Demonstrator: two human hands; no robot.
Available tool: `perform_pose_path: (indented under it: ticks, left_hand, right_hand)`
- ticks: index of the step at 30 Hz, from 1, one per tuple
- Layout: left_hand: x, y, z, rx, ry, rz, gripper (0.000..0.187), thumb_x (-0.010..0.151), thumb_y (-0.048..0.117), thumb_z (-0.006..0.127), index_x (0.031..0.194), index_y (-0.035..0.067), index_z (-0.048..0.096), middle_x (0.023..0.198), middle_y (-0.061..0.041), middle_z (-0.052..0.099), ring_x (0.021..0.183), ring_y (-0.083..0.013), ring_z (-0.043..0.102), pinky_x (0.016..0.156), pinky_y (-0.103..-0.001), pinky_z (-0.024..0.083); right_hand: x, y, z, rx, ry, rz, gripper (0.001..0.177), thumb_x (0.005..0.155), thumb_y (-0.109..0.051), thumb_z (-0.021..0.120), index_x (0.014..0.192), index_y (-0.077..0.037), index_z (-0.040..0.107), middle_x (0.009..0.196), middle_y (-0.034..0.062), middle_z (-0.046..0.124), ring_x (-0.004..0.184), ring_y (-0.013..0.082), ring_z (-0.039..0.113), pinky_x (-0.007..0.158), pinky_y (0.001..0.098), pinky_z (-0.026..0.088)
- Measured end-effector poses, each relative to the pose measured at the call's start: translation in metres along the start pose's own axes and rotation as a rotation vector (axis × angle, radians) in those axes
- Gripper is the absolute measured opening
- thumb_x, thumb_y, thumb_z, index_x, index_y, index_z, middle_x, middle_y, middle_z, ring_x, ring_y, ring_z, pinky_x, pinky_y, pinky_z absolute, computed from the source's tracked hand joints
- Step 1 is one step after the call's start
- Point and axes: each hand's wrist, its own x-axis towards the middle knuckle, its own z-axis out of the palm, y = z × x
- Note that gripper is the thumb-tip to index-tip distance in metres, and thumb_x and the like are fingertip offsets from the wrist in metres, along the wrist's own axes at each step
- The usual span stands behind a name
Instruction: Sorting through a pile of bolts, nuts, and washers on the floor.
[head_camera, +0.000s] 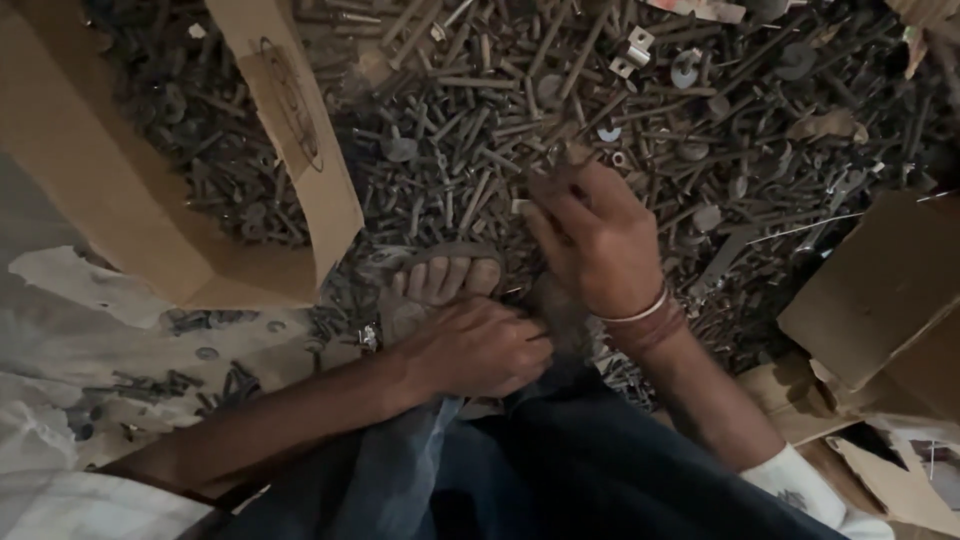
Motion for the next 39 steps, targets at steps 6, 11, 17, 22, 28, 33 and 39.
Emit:
perform_pose_path:
  ticks: [6,11,17,22,28,33,39]
  left_hand:
    - [-0.001,-0.003,0.006,-0.012,0.006,0.037,0.022,0.100,0.019,0.071,0.084,0.005,0.063,0.073,-0.009,0.057,0.063,-0.0258,0.061,0.060,-0.044,0.055]
    - [-0.001,-0.003,0.008,0.003,0.032,0.064,0.022,0.098,0.022,0.071,0.085,0.005,0.065,0.075,-0.009,0.058,0.067,-0.0265,0.064,0.062,-0.045,0.055]
    - [0.004,0.009,-0.014,-0.180,0.191,-0.040,0.019,0.098,0.025,0.071,0.090,0.007,0.071,0.082,-0.008,0.065,0.074,-0.0268,0.067,0.063,-0.044,0.055]
    - [0.002,0.007,-0.019,-0.322,0.385,-0.186,0.018,0.109,0.028,0.065,0.103,0.011,0.069,0.096,-0.005,0.067,0.086,-0.0235,0.068,0.076,-0.040,0.059]
    - [0.026,0.019,-0.070,-0.498,0.622,-0.382,0.033,0.106,0.025,0.065,0.133,0.008,0.059,0.125,-0.011,0.062,0.102,-0.0200,0.070,0.082,-0.034,0.065]
    - [0.034,0.017,-0.082,-0.618,0.590,-0.503,0.032,0.104,0.020,0.072,0.131,0.005,0.066,0.122,-0.012,0.071,0.109,-0.0207,0.075,0.090,-0.035,0.070]
    - [0.044,0.010,-0.094,-0.796,0.774,-0.240,0.030,0.110,0.013,0.077,0.134,-0.001,0.064,0.120,-0.014,0.075,0.113,-0.0188,0.077,0.102,-0.034,0.071]
  right_hand:
    - [-0.011,0.009,-0.004,0.012,0.011,0.118,0.026,0.093,-0.009,0.080,0.117,-0.005,0.072,0.106,0.0129,0.068,0.094,0.0335,0.068,0.079,0.0412,0.056]
    - [-0.005,0.009,-0.004,-0.001,-0.052,0.164,0.027,0.088,-0.008,0.081,0.114,-0.005,0.074,0.096,0.0147,0.064,0.086,0.0353,0.066,0.072,0.0426,0.054]
    - [-0.002,0.018,-0.003,0.138,-0.134,0.263,0.018,0.083,-0.008,0.081,0.098,-0.004,0.073,0.096,0.0114,0.068,0.076,0.0260,0.069,0.067,0.0384,0.056]
    - [-0.011,0.025,-0.007,0.167,-0.128,0.294,0.019,0.083,-0.009,0.086,0.100,-0.004,0.080,0.081,0.0108,0.067,0.070,0.0251,0.065,0.064,0.0353,0.051]
    - [-0.021,0.010,-0.019,0.449,-0.114,0.357,0.019,0.087,-0.007,0.084,0.106,-0.004,0.080,0.088,0.0093,0.073,0.073,0.0167,0.065,0.063,0.0314,0.050]
    - [-0.026,-0.005,-0.024,0.469,-0.012,0.396,0.016,0.089,-0.005,0.086,0.103,-0.001,0.080,0.085,0.0102,0.074,0.070,0.0162,0.065,0.061,0.0313,0.049]
    - [-0.004,-0.017,-0.041,0.493,0.278,0.253,0.013,0.100,-0.006,0.085,0.104,0.000,0.075,0.099,0.0126,0.076,0.082,0.0153,0.076,0.070,0.0254,0.062]
